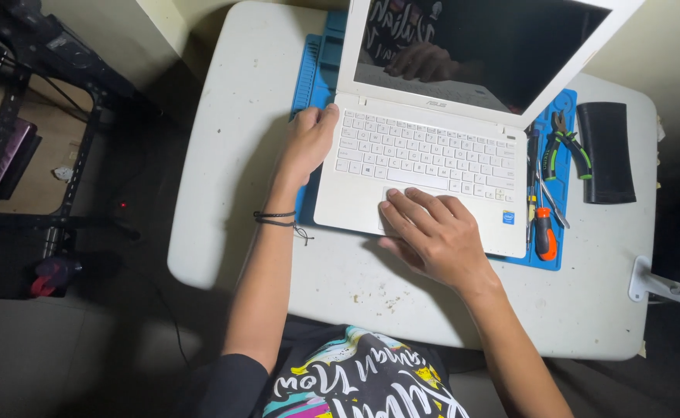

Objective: The person reassembles a white laptop by placing the keyboard assembly into the chassis and connecting the ribbon cable to the motherboard. They then close the laptop and press down on the keyboard and touchpad area to secure the components.

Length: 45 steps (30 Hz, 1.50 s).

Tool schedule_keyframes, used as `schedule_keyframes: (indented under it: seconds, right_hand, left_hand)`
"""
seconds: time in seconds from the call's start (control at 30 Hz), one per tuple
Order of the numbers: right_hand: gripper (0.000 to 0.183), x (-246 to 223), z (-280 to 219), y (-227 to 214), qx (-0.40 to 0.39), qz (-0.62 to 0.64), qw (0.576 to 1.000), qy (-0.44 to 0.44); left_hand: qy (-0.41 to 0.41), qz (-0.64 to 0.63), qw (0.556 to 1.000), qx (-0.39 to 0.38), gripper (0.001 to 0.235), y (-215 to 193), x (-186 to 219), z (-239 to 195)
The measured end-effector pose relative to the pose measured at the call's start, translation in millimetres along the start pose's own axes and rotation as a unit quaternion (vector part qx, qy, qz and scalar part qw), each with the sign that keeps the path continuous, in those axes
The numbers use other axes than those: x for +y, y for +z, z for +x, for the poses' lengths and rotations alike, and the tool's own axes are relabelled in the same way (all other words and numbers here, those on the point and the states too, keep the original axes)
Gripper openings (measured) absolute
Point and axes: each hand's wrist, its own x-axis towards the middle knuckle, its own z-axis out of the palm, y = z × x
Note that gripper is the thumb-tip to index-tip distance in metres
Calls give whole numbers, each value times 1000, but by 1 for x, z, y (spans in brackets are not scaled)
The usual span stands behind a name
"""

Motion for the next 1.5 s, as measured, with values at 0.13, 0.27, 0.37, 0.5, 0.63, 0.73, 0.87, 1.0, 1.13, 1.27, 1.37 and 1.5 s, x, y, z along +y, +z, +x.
schedule_keyframes:
  seconds: [0.13,0.27,0.37,0.5,0.63,0.73,0.87,1.0,1.13,1.27,1.37,1.5]
  right_hand:
    - [47,13,25,-1,-74,123,985,93]
    - [41,29,56,18,-120,166,966,157]
    - [42,37,77,34,-147,139,966,161]
    - [41,41,97,54,-168,101,966,168]
    - [39,44,105,64,-171,81,968,164]
    - [40,45,111,63,-204,87,960,171]
    - [41,49,113,71,-227,68,956,173]
    - [39,49,118,68,-245,21,956,161]
    - [39,46,120,64,-268,-10,953,143]
    - [39,47,123,48,-268,30,951,154]
    - [37,44,121,33,-260,69,949,167]
    - [31,47,109,27,-248,33,947,203]
  left_hand:
    - [13,45,999,5,49,5,-10,19]
    - [22,34,999,-6,46,-1,0,6]
    - [24,15,1000,-9,46,-7,18,-9]
    - [21,27,999,-12,47,-12,27,-16]
    - [16,25,1000,-10,48,-14,35,-20]
    - [14,38,999,-11,46,-14,34,-20]
    - [24,32,999,-1,43,-14,37,-21]
    - [34,69,997,5,40,-12,43,-23]
    - [43,67,997,16,40,-14,42,-26]
    - [40,73,996,20,39,-13,36,-23]
    - [27,47,999,7,37,-17,39,-31]
    - [-1,-14,999,-42,43,-8,-6,-9]
